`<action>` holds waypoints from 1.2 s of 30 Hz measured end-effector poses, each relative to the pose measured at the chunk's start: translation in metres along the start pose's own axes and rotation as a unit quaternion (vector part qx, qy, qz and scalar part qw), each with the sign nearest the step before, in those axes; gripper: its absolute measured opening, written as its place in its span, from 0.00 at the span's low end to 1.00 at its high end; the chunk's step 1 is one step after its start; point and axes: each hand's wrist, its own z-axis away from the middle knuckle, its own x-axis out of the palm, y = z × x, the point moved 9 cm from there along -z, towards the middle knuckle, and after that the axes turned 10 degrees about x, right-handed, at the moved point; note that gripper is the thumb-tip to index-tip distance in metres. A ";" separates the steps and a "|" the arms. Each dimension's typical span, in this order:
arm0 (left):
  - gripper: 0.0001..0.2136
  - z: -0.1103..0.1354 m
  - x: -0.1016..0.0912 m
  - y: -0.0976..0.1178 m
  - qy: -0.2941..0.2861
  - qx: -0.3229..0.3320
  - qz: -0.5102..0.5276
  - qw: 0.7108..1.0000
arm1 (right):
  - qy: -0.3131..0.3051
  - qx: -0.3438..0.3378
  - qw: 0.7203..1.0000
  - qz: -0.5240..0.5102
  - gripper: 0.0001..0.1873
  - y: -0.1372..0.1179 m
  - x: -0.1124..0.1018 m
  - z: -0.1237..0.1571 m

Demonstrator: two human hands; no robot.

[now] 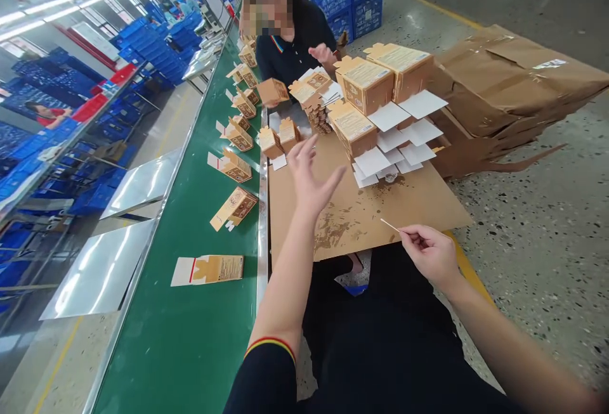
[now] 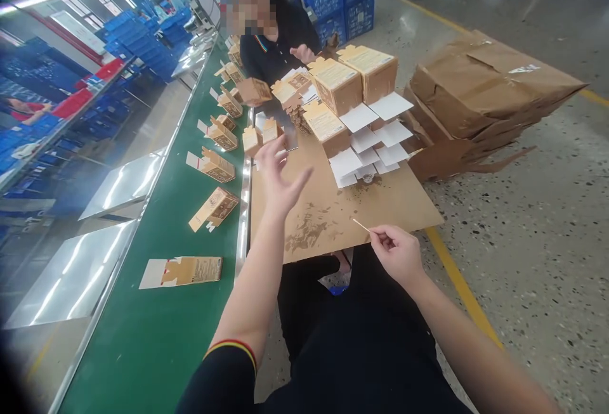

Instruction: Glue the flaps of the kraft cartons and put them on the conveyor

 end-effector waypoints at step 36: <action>0.38 0.195 -0.059 -0.067 0.121 -0.354 0.270 0.887 | -0.057 -0.054 0.977 0.199 0.07 -0.008 0.029 -0.086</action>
